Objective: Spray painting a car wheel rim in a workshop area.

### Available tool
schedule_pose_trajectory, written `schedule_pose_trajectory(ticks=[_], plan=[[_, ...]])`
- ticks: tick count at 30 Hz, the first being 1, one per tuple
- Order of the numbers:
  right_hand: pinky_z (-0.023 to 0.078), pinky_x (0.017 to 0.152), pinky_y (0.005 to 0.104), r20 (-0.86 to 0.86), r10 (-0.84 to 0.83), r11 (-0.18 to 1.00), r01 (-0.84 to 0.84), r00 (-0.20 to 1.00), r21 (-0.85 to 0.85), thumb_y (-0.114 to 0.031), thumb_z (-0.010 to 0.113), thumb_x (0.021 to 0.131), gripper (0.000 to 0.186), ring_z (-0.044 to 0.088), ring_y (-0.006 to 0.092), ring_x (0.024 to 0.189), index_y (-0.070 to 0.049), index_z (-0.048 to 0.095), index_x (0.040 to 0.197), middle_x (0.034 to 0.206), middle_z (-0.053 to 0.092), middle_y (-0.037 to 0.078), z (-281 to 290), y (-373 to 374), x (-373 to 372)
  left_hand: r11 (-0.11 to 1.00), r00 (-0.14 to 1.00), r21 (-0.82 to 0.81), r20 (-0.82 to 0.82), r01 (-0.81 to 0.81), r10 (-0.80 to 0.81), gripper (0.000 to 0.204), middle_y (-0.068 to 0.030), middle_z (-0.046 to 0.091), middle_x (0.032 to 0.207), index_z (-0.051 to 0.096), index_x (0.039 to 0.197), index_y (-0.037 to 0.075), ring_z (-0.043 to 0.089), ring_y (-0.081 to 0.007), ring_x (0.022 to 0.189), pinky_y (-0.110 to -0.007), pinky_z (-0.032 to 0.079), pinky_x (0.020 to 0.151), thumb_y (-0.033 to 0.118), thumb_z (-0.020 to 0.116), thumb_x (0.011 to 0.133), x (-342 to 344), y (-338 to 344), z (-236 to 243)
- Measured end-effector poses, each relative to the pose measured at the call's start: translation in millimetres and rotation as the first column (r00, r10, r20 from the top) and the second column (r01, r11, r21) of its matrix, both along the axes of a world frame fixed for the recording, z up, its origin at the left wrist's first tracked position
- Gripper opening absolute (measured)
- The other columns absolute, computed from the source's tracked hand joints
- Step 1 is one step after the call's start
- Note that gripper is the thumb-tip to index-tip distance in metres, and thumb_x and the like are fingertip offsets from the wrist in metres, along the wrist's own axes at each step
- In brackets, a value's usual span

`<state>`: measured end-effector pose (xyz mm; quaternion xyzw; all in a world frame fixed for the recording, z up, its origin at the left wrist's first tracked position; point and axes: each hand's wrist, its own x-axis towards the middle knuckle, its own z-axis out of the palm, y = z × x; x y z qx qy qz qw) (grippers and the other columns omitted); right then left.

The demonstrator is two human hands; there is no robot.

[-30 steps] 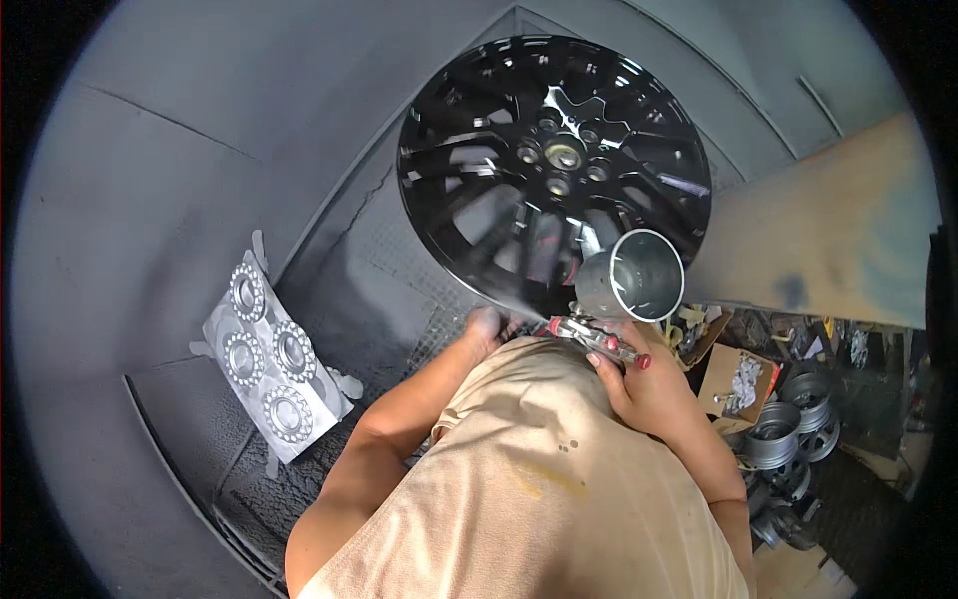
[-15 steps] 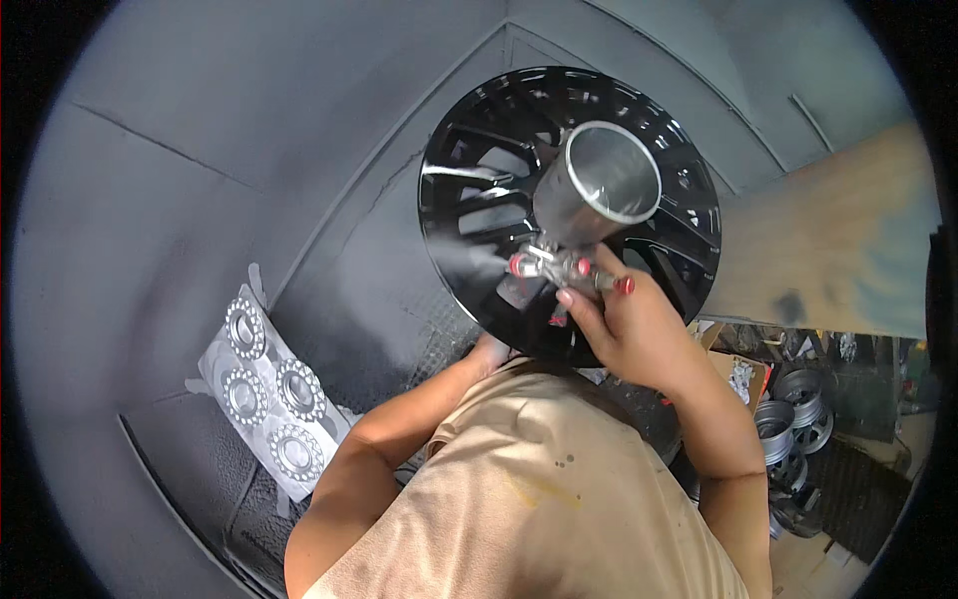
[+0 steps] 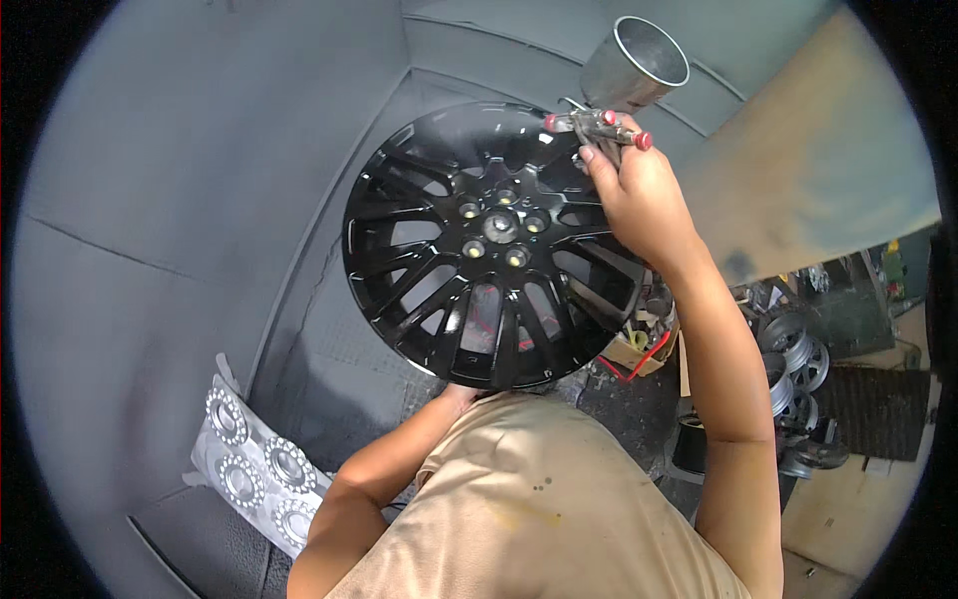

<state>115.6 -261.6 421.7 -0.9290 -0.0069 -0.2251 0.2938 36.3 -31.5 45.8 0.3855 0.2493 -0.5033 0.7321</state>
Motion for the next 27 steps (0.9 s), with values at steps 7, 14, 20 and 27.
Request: schedule_pose_trajectory(ticks=[7,14,20,27], plan=[[0.050,0.082,0.0505,-0.095,-0.366,0.929,0.357,0.926,-0.102,-0.020,0.060,0.096,0.031,0.063,0.0497,0.090,0.010,0.064,0.088,0.091,0.064,0.033,-24.0,-98.0,-48.4,0.999,0.996,-0.009,-0.079,0.046,-0.047,0.029,-0.0140,0.072,0.103,0.065,0.112,0.004,0.073,-0.0232,0.081,-0.038,0.062,0.074,0.027,0.051,0.104,-23.3,12.3,2.3],[0.049,0.068,0.0419,-0.112,-0.428,0.892,0.439,0.897,0.106,-0.014,0.059,0.098,0.023,0.063,0.0279,0.070,0.008,0.065,0.102,0.077,0.066,0.019,-128.5,-153.1,-176.5,0.949,0.967,0.190,-0.083,0.251,-0.239,0.033,-0.0173,0.071,0.109,0.063,0.120,-0.004,0.069,-0.0278,0.101,-0.040,0.059,0.089,0.017,0.046,0.100,-46.5,23.2,-19.5],[0.043,0.050,0.0297,-0.404,-0.427,0.703,0.578,0.809,0.415,-0.017,0.058,0.100,0.027,0.055,0.0126,0.053,0.003,0.059,0.118,0.063,0.059,0.004,-244.0,-111.3,-293.0,0.617,0.463,0.604,0.414,0.505,-0.784,0.063,-0.0168,0.062,0.135,0.054,0.139,0.001,0.060,-0.0285,0.120,-0.043,0.044,0.106,0.050,0.051,0.100,-91.4,64.9,-30.8],[0.046,0.074,0.0377,-0.457,-0.318,0.802,0.493,0.831,0.338,-0.021,0.057,0.099,0.026,0.061,0.0266,0.064,0.001,0.068,0.105,0.073,0.064,0.013,-302.8,-98.4,-354.8,0.567,0.682,0.479,-0.095,0.670,-0.725,0.073,-0.0175,0.060,0.136,0.057,0.137,0.002,0.058,-0.0267,0.122,-0.042,0.044,0.104,0.062,0.052,0.096,-111.5,74.6,-20.7]])
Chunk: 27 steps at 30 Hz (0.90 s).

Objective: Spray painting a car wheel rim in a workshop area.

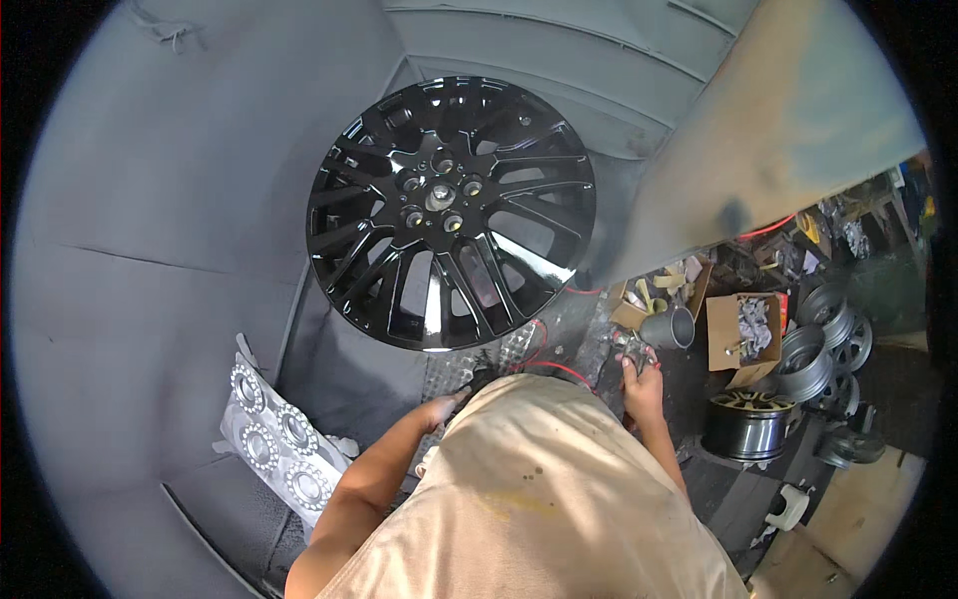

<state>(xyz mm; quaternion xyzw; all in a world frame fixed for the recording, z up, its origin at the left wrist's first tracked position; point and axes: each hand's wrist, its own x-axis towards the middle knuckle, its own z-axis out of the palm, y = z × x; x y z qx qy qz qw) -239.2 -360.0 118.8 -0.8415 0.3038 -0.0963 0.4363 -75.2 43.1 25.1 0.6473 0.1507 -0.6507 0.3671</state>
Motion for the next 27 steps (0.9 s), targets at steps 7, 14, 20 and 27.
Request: schedule_pose_trajectory(ticks=[7,14,20,27], plan=[[0.049,0.058,0.0353,0.007,-0.022,0.983,0.020,1.000,0.180,-0.014,0.054,0.099,0.022,0.061,0.0169,0.058,0.001,0.066,0.109,0.071,0.061,0.009,82.9,-13.6,61.3,0.563,0.549,-0.285,0.135,-0.776,0.825,0.043,-0.0173,0.065,0.120,0.060,0.121,0.001,0.062,-0.0315,0.113,-0.045,0.049,0.097,0.038,0.047,0.102,30.7,-48.4,-21.2],[0.050,0.074,0.0381,0.088,0.285,0.952,-0.271,0.954,-0.142,-0.012,0.054,0.099,0.021,0.064,0.0260,0.076,0.001,0.066,0.110,0.100,0.063,0.015,226.1,-20.7,117.8,0.364,0.355,-0.269,0.083,-0.892,0.931,0.036,-0.0111,0.067,0.105,0.061,0.114,0.006,0.066,-0.0268,0.088,-0.039,0.054,0.077,0.030,0.037,0.102,51.9,-57.7,-30.3],[0.046,0.072,0.0338,0.159,0.454,0.891,-0.439,0.877,-0.117,-0.010,0.054,0.099,0.020,0.055,0.0222,0.079,0.003,0.063,0.111,0.098,0.060,0.011,288.5,-9.7,175.8,0.387,0.368,-0.308,0.121,-0.869,0.922,0.036,-0.0035,0.066,0.112,0.062,0.119,0.015,0.060,-0.0212,0.096,-0.039,0.047,0.083,0.042,0.050,0.098,63.1,-25.8,-48.5],[0.045,0.070,0.0514,-0.072,0.558,0.756,-0.543,0.827,-0.366,-0.015,0.056,0.098,0.024,0.055,0.0501,0.075,0.008,0.056,0.091,0.076,0.058,0.030,286.2,5.5,226.9,0.233,0.224,-0.376,0.070,-0.897,0.972,0.043,-0.0072,0.065,0.123,0.061,0.127,0.009,0.061,-0.0261,0.109,-0.043,0.047,0.095,0.038,0.044,0.100,83.0,-6.0,-49.0]])
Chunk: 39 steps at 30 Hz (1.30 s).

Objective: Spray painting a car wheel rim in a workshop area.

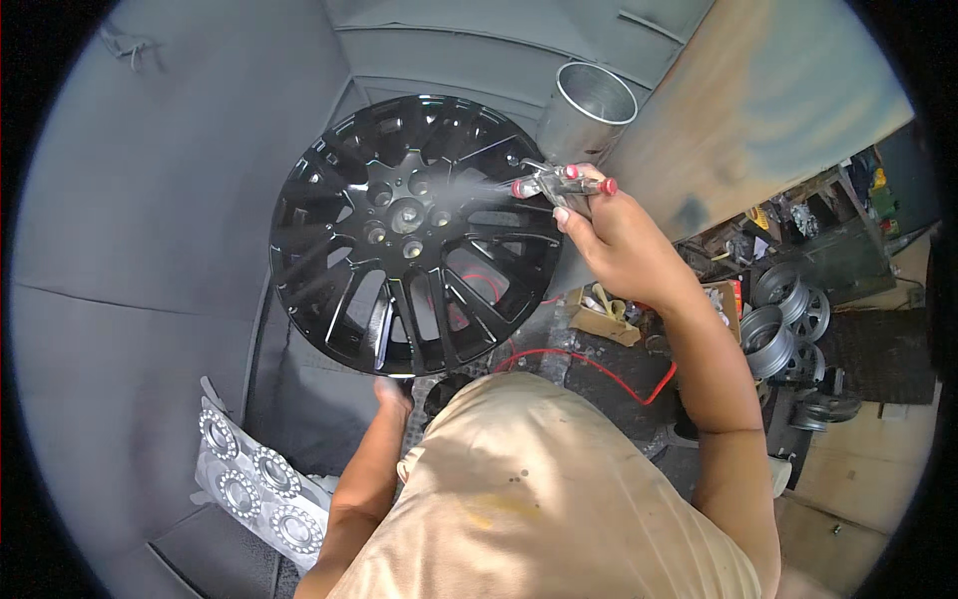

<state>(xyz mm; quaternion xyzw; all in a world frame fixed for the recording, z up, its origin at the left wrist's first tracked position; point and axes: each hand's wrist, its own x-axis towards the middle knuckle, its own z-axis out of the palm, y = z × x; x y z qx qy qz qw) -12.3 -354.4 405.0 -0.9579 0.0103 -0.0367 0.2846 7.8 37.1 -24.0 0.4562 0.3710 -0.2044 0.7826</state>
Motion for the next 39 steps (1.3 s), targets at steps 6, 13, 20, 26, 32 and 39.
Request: schedule_pose_trajectory(ticks=[6,13,20,26,32,39], plan=[[0.045,0.069,0.0532,0.151,-0.141,0.990,0.136,0.978,0.044,-0.013,0.054,0.097,0.020,0.057,0.0507,0.077,0.005,0.051,0.106,0.076,0.058,0.030,-16.9,-6.5,-3.7,0.994,0.993,0.096,-0.116,0.045,-0.034,0.028,-0.0052,0.065,0.095,0.064,0.107,0.011,0.062,-0.0247,0.087,-0.041,0.049,0.074,0.032,0.046,0.099,-13.9,-25.5,48.3],[0.046,0.073,0.0543,0.095,-0.286,0.958,0.287,0.953,0.006,-0.010,0.054,0.096,0.020,0.058,0.0525,0.084,0.002,0.047,0.111,0.084,0.060,0.032,-13.2,-18.6,-22.8,0.997,0.988,-0.051,-0.138,0.063,-0.069,0.028,-0.0056,0.066,0.097,0.062,0.108,0.012,0.060,-0.0222,0.084,-0.035,0.048,0.067,0.032,0.045,0.099,-13.8,-31.0,45.4],[0.046,0.073,0.0559,0.167,-0.339,0.935,0.351,0.926,-0.048,-0.010,0.054,0.096,0.022,0.058,0.0534,0.085,0.002,0.044,0.112,0.085,0.060,0.033,-21.8,-41.0,-25.0,0.993,0.993,0.027,0.027,0.112,-0.112,0.039,-0.0054,0.069,0.112,0.064,0.118,0.013,0.063,-0.0250,0.105,-0.043,0.048,0.095,0.043,0.052,0.097,10.6,-0.8,14.0],[0.046,0.073,0.0552,0.088,-0.350,0.932,0.356,0.933,-0.065,-0.011,0.055,0.096,0.023,0.058,0.0528,0.084,0.003,0.046,0.113,0.084,0.060,0.033,-22.3,-29.3,-17.3,0.994,0.988,0.015,0.107,0.113,-0.114,0.034,-0.0019,0.070,0.109,0.064,0.119,0.014,0.068,-0.0202,0.098,-0.039,0.055,0.086,0.038,0.056,0.096,34.6,-3.1,39.9],[0.046,0.076,0.0455,0.091,-0.193,0.977,0.184,0.977,0.106,-0.009,0.057,0.096,0.020,0.055,0.0487,0.084,0.007,0.053,0.108,0.090,0.058,0.029,-9.5,4.4,-16.9,0.997,0.997,-0.070,0.073,0.040,-0.035,0.040,-0.0060,0.066,0.119,0.061,0.126,0.012,0.065,-0.0246,0.106,-0.044,0.052,0.093,0.037,0.059,0.095,22.8,2.1,27.0],[0.046,0.076,0.0496,0.058,-0.061,0.992,0.054,0.996,0.113,-0.013,0.053,0.098,0.023,0.056,0.0477,0.081,0.009,0.057,0.098,0.089,0.058,0.029,-11.3,24.1,-12.2,0.989,0.980,0.014,-0.136,0.146,-0.143,0.035,-0.0070,0.063,0.089,0.061,0.103,0.012,0.062,-0.0230,0.074,-0.038,0.052,0.063,0.043,0.045,0.099,-18.4,-37.7,37.5]])
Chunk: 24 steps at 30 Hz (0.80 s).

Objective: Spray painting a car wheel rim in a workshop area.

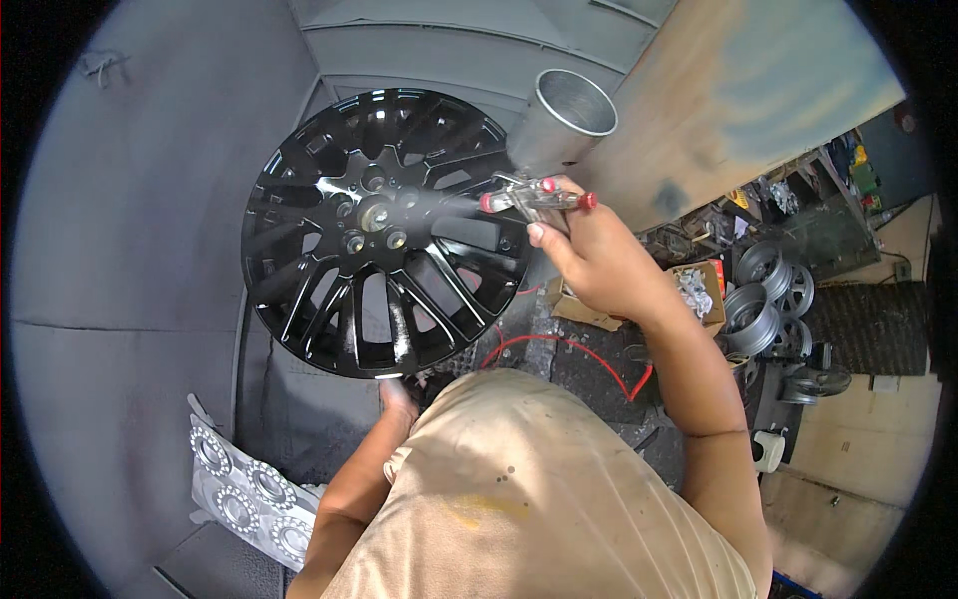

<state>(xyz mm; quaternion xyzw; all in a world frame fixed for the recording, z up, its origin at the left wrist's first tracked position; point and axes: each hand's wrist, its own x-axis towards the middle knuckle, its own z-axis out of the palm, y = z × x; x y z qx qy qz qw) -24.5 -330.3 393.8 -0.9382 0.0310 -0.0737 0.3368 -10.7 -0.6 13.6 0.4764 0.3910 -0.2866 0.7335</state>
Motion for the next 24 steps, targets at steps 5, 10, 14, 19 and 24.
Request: schedule_pose_trajectory(ticks=[5,10,14,19,24], plan=[[0.048,0.074,0.0544,0.078,-0.085,0.987,0.095,0.993,-0.127,-0.015,0.052,0.099,0.025,0.061,0.0505,0.083,0.005,0.050,0.114,0.084,0.063,0.031,-21.4,-3.9,6.6,0.999,0.999,-0.032,0.019,-0.028,0.029,0.034,-0.0075,0.062,0.087,0.059,0.100,0.010,0.060,-0.0232,0.070,-0.038,0.052,0.061,0.040,0.042,0.102,5.6,-4.1,1.6],[0.047,0.080,0.0503,-0.005,-0.247,0.965,0.245,0.969,-0.091,-0.008,0.056,0.096,0.022,0.058,0.0509,0.090,0.007,0.054,0.112,0.103,0.061,0.031,-19.3,-19.6,-7.9,0.999,0.997,0.045,0.071,0.026,-0.029,0.035,-0.0049,0.065,0.105,0.061,0.115,0.014,0.062,-0.0232,0.091,-0.043,0.051,0.079,0.042,0.049,0.098,14.7,17.5,-19.3],[0.047,0.080,0.0500,0.054,-0.304,0.943,0.308,0.951,-0.127,-0.006,0.056,0.095,0.026,0.058,0.0517,0.093,0.004,0.050,0.118,0.095,0.062,0.031,-20.0,-33.3,-18.4,1.000,0.987,0.017,0.161,0.020,-0.023,0.046,-0.0066,0.065,0.122,0.061,0.127,0.014,0.060,-0.0257,0.109,-0.044,0.046,0.096,0.047,0.047,0.098,28.1,33.3,-26.1],[0.047,0.077,0.0501,0.028,-0.361,0.915,0.360,0.932,-0.182,-0.007,0.056,0.095,0.023,0.058,0.0515,0.090,0.004,0.050,0.115,0.092,0.062,0.031,-23.5,-48.8,-15.3,0.994,0.960,0.076,0.265,0.074,-0.092,0.053,-0.0075,0.063,0.131,0.054,0.139,0.013,0.061,-0.0258,0.117,-0.044,0.047,0.102,0.049,0.043,0.101,50.5,25.6,8.1],[0.047,0.071,0.0563,0.050,-0.222,0.965,0.227,0.974,-0.134,-0.011,0.056,0.096,0.024,0.060,0.0520,0.083,0.001,0.046,0.115,0.086,0.063,0.031,-23.4,-26.1,-8.3,0.998,0.959,0.017,0.278,-0.054,0.047,0.039,-0.0080,0.069,0.116,0.063,0.123,0.010,0.066,-0.0256,0.104,-0.043,0.051,0.096,0.040,0.051,0.099,68.2,48.5,-5.3]])
